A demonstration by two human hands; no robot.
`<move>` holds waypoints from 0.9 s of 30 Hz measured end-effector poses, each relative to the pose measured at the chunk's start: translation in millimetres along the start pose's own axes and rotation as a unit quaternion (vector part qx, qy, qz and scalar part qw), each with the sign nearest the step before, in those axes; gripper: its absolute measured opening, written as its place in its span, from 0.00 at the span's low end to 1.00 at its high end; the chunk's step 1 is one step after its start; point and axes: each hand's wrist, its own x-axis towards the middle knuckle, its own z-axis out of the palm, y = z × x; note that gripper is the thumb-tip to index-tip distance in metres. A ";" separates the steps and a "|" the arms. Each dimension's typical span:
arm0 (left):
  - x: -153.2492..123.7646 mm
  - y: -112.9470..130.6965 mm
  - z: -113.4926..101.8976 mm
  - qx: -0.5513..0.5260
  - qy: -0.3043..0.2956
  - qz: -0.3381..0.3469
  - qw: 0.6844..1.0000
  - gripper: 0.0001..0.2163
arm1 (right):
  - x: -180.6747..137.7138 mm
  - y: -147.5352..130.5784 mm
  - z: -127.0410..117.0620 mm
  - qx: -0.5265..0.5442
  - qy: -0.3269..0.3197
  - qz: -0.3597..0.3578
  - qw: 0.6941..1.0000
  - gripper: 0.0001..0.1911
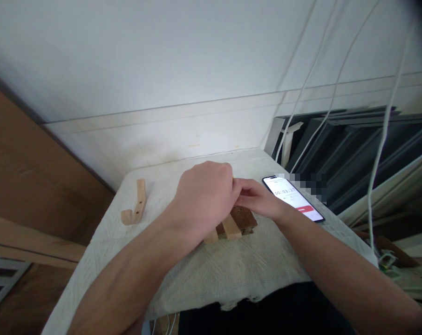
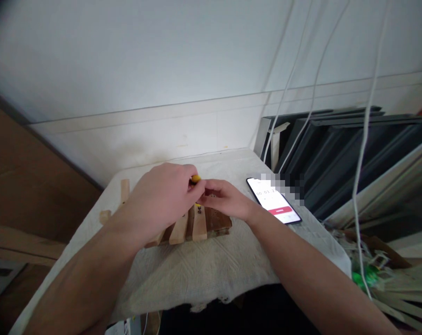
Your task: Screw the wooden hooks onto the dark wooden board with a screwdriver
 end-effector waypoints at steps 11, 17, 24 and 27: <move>-4.2 9.0 -7.9 -0.032 -0.038 0.033 0.998 0.15 | -3.9 2.0 -5.5 -0.057 0.008 -0.013 0.998 0.05; -4.1 7.8 -10.2 -0.019 -0.002 -0.036 0.999 0.27 | -5.6 2.7 -4.5 -0.116 0.043 0.039 0.992 0.10; -1.9 1.9 -3.5 -0.006 0.001 0.009 1.000 0.15 | -4.9 -1.5 -1.3 -0.147 0.059 -0.029 0.987 0.14; -1.5 -1.4 -1.6 -0.009 -0.006 0.034 0.999 0.13 | -4.7 -3.2 -4.5 -0.119 0.017 -0.031 0.992 0.13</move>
